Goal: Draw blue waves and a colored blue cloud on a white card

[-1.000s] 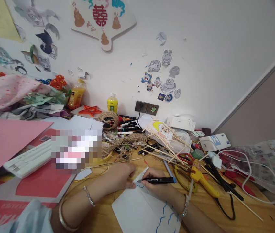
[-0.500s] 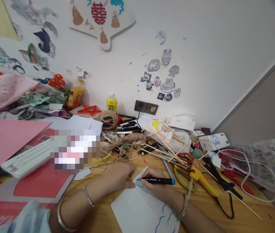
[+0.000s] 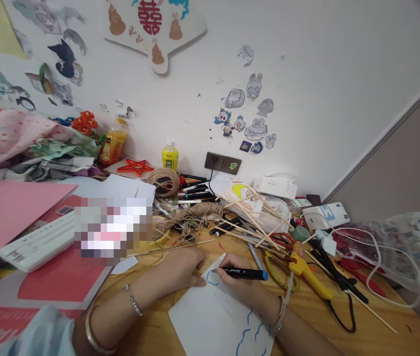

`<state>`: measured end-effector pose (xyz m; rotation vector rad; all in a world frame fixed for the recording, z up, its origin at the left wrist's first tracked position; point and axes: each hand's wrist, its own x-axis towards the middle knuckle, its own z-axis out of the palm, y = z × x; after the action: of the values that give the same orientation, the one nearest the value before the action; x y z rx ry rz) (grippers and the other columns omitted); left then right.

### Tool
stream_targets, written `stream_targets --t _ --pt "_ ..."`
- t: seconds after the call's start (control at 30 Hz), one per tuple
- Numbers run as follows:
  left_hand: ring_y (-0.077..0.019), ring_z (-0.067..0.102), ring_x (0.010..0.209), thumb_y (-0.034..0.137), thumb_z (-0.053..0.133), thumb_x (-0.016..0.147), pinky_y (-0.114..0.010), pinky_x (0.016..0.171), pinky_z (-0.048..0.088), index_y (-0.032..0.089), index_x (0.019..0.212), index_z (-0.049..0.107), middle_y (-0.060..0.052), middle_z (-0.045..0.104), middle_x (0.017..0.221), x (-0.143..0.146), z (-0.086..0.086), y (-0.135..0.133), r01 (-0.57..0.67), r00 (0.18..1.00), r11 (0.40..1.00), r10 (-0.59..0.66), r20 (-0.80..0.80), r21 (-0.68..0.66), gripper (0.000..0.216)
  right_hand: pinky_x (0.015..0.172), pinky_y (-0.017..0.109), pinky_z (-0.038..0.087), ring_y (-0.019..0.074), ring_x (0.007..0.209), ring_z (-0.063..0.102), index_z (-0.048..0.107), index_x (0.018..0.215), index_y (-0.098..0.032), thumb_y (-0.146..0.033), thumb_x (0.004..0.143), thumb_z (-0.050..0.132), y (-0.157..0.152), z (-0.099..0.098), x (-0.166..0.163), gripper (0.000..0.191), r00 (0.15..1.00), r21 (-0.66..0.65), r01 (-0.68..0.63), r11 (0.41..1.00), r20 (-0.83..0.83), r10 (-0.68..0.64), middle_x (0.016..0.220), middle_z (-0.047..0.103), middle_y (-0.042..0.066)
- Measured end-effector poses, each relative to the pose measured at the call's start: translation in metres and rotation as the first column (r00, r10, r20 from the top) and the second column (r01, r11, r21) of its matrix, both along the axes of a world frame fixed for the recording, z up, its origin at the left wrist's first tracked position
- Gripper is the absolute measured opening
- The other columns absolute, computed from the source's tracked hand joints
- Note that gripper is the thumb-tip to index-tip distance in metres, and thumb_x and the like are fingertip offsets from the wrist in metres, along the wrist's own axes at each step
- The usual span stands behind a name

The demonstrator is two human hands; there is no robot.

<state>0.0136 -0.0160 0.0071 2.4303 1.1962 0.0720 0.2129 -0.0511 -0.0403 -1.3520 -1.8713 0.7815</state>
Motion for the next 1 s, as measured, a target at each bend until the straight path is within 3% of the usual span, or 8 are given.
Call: stream_targets --t 0.43,0.6,0.77,1.0 --pt "-0.0197 0.057 0.066 0.037 0.068 0.07 -0.026 0.051 0.028 0.019 0.076 0.058 -0.001 0.063 0.075 -0.001 -0.003 0.0 0.005 1.0 1.0 -0.006 0.017 0.024 0.021 0.056 0.028 0.038 0.0156 0.06 0.049 0.052 0.065 -0.022 -0.023 0.078 0.054 -0.002 0.01 -0.002 0.014 1.0 -0.025 0.003 1.0 -0.007 -0.003 0.063 0.054 -0.002" --pt "-0.0196 0.057 0.064 0.038 0.068 0.071 -0.026 0.05 0.027 0.019 0.075 0.058 -0.002 0.063 0.075 -0.001 -0.003 0.001 0.0 1.0 1.0 -0.001 0.013 0.024 0.022 0.058 0.029 0.039 0.0166 0.064 0.051 0.053 0.066 -0.021 -0.023 0.079 0.053 -0.002 0.013 -0.003 0.013 0.997 -0.012 0.074 0.997 0.019 -0.073 0.065 0.055 0.0" --pt "-0.0196 0.057 0.065 0.036 0.067 0.07 -0.026 0.051 0.028 0.019 0.076 0.058 -0.002 0.063 0.075 0.0 -0.003 0.001 0.004 1.0 1.0 -0.004 0.009 0.019 0.02 0.056 0.028 0.039 0.0158 0.061 0.05 0.054 0.065 -0.021 -0.024 0.079 0.054 -0.001 0.009 -0.002 0.014 1.0 -0.008 0.017 1.0 0.004 -0.017 0.064 0.055 -0.002" --pt "-0.0188 0.055 0.064 0.037 0.067 0.071 -0.026 0.05 0.027 0.02 0.075 0.057 0.0 0.061 0.073 0.0 -0.003 0.001 0.008 1.0 1.0 -0.009 0.01 0.013 0.02 0.057 0.028 0.039 0.0164 0.062 0.05 0.052 0.066 -0.021 -0.026 0.079 0.051 -0.001 0.007 -0.003 0.014 0.994 0.014 0.1 0.995 -0.033 -0.1 0.063 0.053 -0.001"
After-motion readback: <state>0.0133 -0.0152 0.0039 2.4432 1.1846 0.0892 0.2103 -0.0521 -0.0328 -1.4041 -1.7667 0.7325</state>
